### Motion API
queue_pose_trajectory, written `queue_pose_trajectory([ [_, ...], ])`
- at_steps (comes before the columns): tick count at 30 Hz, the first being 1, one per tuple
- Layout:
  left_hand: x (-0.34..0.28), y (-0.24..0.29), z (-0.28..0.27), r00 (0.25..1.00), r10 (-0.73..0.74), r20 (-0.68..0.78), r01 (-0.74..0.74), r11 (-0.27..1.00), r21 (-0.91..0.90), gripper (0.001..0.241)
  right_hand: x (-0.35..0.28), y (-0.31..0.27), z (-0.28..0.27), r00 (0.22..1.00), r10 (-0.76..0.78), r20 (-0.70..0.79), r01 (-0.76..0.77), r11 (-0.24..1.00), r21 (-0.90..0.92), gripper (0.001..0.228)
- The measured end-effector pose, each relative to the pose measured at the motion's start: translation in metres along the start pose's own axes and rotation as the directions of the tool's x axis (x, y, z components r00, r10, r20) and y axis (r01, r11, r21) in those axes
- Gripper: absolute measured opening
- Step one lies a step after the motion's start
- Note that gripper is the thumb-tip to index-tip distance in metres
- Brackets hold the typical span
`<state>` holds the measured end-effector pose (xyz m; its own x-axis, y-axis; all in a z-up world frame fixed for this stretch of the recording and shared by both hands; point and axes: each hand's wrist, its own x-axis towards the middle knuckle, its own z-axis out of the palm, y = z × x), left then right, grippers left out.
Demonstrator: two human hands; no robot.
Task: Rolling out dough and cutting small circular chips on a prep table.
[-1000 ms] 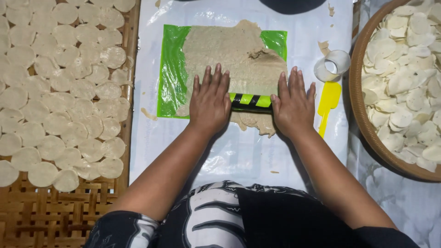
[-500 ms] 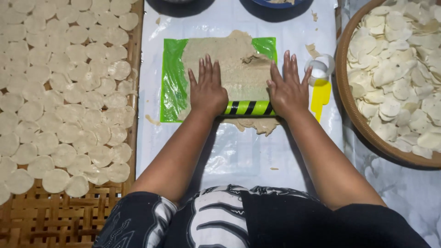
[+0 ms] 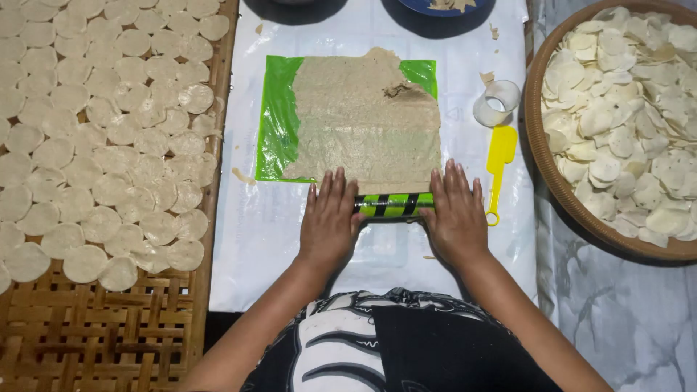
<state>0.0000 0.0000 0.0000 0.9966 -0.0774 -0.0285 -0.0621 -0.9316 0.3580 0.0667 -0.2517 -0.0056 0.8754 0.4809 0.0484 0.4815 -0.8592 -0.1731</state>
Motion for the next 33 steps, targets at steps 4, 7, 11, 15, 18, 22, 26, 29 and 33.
queue_pose_trajectory([
  [4,-0.023,-0.009,0.008,0.995,0.08,-0.055,-0.084,0.994,-0.064,0.058,-0.027,0.009,0.003,0.998,-0.059,-0.014,0.058,0.998,-0.015,0.066],
  [7,-0.016,-0.013,0.014,0.949,0.183,-0.256,-0.189,0.982,0.0,0.059,-0.03,0.023,0.0,0.997,-0.075,-0.013,0.074,0.997,-0.038,0.071],
  [11,0.012,-0.015,0.016,0.874,0.24,-0.423,-0.22,0.971,0.096,0.057,-0.014,0.026,-0.001,0.99,-0.034,-0.136,0.035,0.999,0.005,0.063],
  [15,0.032,-0.008,0.008,0.978,0.078,-0.194,-0.093,0.993,-0.072,0.056,0.003,0.02,0.017,0.996,0.051,-0.069,-0.046,0.996,0.075,0.069],
  [18,0.06,-0.001,-0.018,1.0,-0.012,-0.006,0.012,1.0,-0.024,0.063,0.036,0.027,0.018,0.992,0.122,-0.006,-0.122,0.992,0.039,0.085],
  [22,0.12,-0.017,-0.007,0.997,-0.042,-0.058,0.045,0.998,0.038,0.063,0.098,0.042,0.016,0.994,0.11,0.022,-0.111,0.994,0.0,0.075],
  [26,0.174,-0.034,-0.011,0.989,-0.103,-0.107,0.104,0.995,0.006,0.068,0.145,0.051,0.02,0.975,0.075,-0.209,-0.071,0.997,0.028,0.057],
  [29,0.16,-0.033,-0.022,0.972,-0.026,-0.232,0.022,1.0,-0.021,0.065,0.123,0.036,0.006,0.923,0.044,-0.382,-0.013,0.996,0.084,0.047],
  [33,0.091,-0.021,-0.009,0.94,0.114,-0.321,-0.124,0.992,-0.01,0.056,0.062,0.003,0.003,0.986,0.145,-0.078,-0.129,0.976,0.177,0.072],
])
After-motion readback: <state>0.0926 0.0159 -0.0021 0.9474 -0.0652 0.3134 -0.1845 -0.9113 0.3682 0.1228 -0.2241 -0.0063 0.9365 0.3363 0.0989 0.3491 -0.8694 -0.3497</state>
